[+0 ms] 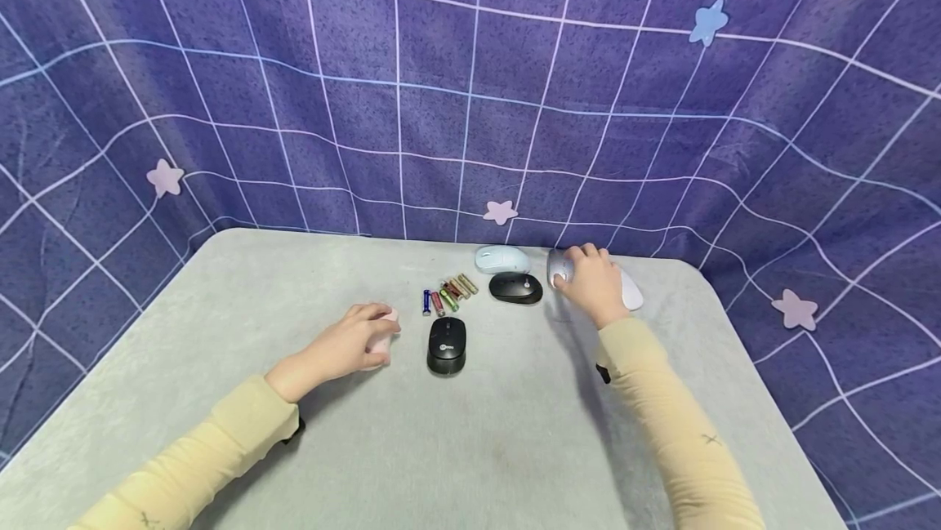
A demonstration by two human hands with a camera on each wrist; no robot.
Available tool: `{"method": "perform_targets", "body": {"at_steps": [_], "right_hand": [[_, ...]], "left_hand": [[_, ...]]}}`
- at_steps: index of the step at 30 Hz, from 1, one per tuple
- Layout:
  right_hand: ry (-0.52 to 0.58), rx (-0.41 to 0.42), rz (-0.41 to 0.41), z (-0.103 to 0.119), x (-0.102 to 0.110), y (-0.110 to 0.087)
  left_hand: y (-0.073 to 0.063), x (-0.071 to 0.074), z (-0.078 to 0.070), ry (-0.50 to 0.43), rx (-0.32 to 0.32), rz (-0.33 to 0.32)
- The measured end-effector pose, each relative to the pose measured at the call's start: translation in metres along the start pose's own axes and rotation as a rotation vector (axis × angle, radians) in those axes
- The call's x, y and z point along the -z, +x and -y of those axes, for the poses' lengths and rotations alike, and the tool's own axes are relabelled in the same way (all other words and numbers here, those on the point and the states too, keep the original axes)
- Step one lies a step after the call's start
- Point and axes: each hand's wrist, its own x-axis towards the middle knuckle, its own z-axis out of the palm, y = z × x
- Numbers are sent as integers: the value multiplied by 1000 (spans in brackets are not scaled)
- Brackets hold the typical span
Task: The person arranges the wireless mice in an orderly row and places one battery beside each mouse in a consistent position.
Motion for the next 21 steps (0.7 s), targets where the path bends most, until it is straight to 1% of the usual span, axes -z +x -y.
{"method": "perform_targets", "body": {"at_steps": [4, 10, 21], "right_hand": [[0, -33, 11, -10, -4, 1], [-2, -58, -3, -26, -12, 0], [5, -123, 6, -46, -16, -5]], "left_hand": [[0, 0, 2, 8, -4, -5], [2, 0, 3, 15, -9, -10], [0, -1, 2, 0, 0, 11]]}}
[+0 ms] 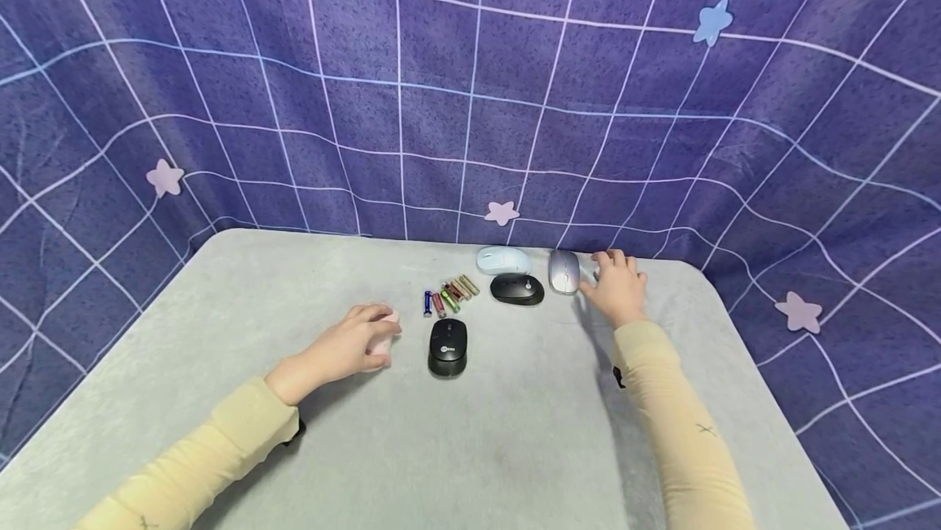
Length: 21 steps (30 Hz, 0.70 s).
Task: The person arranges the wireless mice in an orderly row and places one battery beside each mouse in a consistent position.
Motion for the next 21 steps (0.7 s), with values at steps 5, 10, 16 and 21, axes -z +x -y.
{"method": "perform_targets", "body": {"at_steps": [5, 10, 16, 21], "right_hand": [[5, -14, 16, -12, -5, 4], [15, -30, 32, -23, -10, 7], [58, -48, 104, -31, -12, 5], [77, -52, 171, -35, -11, 3]], "left_hand": [[0, 1, -1, -3, 3, -10], [0, 0, 0, 6, 2, -12], [0, 0, -2, 12, 2, -15], [1, 1, -2, 8, 0, -7]]}}
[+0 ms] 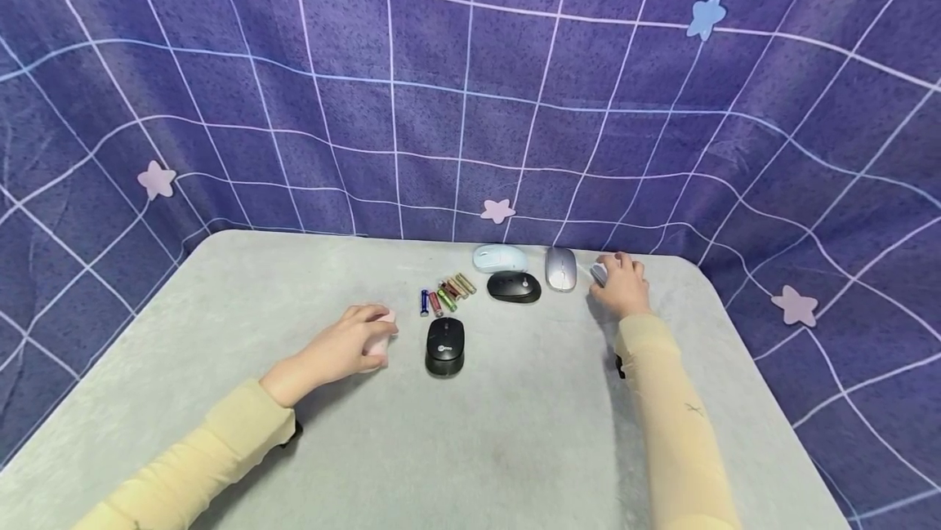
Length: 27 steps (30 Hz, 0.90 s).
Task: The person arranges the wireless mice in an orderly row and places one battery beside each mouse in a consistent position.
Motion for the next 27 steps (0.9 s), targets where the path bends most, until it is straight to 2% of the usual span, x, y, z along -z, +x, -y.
{"method": "perform_targets", "body": {"at_steps": [5, 12, 19, 27], "right_hand": [[10, 25, 48, -8, 1, 3], [16, 89, 74, -15, -2, 6], [-32, 21, 128, -11, -5, 9], [-47, 9, 134, -8, -6, 10]], "left_hand": [[1, -1, 1, 4, 6, -1], [1, -1, 0, 4, -10, -7], [0, -1, -1, 1, -18, -10], [1, -2, 1, 6, -17, -15]]}}
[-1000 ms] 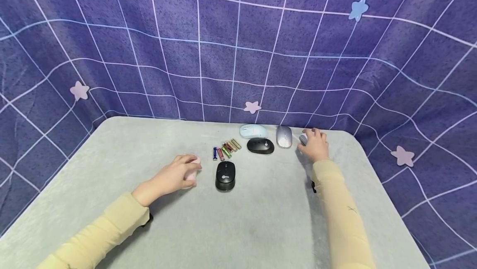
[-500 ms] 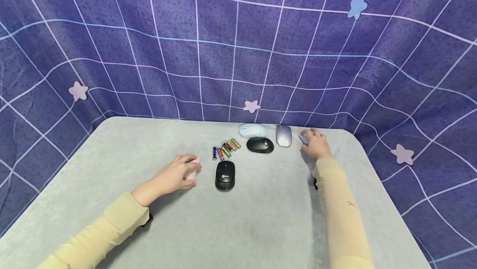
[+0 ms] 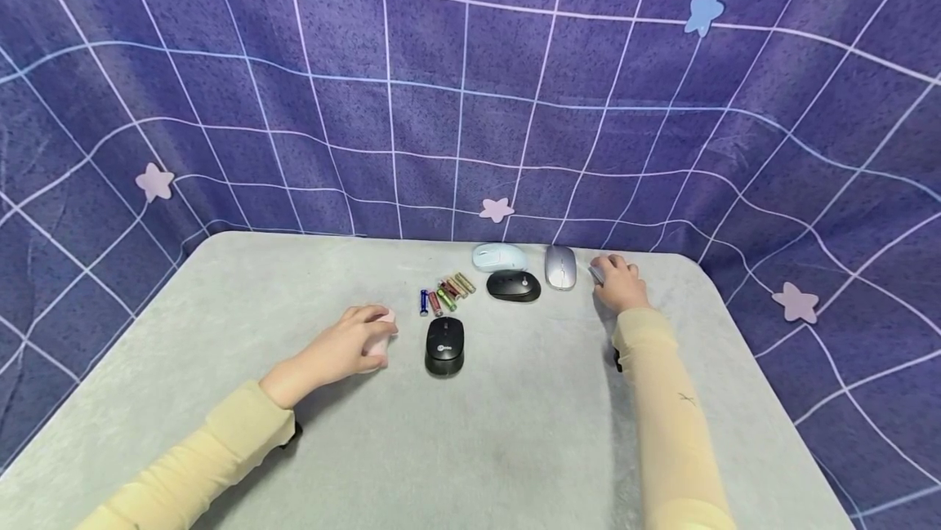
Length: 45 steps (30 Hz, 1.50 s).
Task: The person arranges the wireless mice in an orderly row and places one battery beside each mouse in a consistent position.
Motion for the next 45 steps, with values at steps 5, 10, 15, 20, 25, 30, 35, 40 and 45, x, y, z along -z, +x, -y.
{"method": "perform_targets", "body": {"at_steps": [5, 10, 15, 20, 25, 30, 35, 40, 45], "right_hand": [[4, -6, 2, 0, 0, 0], [16, -10, -3, 0, -1, 0], [17, -5, -10, -1, -1, 0], [14, -7, -2, 0, 3, -3], [27, 4, -26, 2, 9, -4], [26, 42, -73, 4, 14, -4], [25, 89, -118, 7, 20, -6], [13, 143, -172, 11, 24, -8], [11, 167, -239, 15, 30, -11]], "left_hand": [[0, 0, 0, 2, 6, 0], [0, 0, 0, -4, 10, 3], [-1, 0, 0, -2, 10, 6], [0, 0, -1, -5, 11, 6], [0, 1, 0, -7, 7, 1], [0, 1, 0, -10, 6, 2], [-1, 2, -1, -13, 10, 8], [-1, 1, 0, -7, 8, 8], [-1, 1, 1, -6, 4, 5]]}}
